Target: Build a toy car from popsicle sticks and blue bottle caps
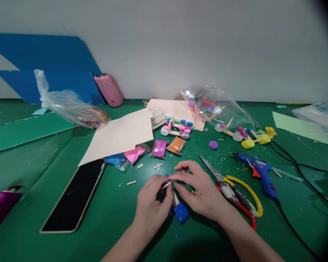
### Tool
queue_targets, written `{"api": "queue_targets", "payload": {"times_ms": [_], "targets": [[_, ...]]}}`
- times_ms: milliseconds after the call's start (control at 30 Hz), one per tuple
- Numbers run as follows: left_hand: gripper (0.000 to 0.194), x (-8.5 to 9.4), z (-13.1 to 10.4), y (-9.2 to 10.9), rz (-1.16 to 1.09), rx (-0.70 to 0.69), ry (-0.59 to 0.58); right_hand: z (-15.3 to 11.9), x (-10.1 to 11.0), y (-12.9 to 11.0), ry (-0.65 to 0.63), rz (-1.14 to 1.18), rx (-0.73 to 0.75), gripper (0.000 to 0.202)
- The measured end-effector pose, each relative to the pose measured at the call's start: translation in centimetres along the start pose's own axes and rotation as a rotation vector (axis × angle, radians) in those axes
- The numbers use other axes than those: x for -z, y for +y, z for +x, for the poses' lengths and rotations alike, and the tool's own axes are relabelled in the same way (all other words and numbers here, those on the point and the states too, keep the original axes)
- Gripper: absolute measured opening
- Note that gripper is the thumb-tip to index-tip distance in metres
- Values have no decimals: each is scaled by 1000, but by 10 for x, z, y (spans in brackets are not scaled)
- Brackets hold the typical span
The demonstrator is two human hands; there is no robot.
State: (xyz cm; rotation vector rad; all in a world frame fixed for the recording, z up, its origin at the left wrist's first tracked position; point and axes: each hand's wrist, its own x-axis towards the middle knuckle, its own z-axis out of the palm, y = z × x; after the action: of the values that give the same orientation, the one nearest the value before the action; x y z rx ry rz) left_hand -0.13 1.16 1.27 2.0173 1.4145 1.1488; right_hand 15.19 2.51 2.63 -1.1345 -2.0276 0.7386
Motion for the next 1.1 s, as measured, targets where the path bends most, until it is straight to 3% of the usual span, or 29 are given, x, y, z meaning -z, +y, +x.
{"api": "queue_targets", "payload": {"times_ms": [200,433,767,1100], "targets": [[8,1,-1,-1,16,-12,-16,7,5,2,-76,-233,117,24],[9,1,1,-2,-3,-26,-30,7,6,7,-71,-261,123,22],[8,0,1,-5,-17,-40,-37,3,-2,11,14,-175,122,20],[11,2,3,-2,-37,-38,-61,4,-4,3,64,113,-76,26]]}}
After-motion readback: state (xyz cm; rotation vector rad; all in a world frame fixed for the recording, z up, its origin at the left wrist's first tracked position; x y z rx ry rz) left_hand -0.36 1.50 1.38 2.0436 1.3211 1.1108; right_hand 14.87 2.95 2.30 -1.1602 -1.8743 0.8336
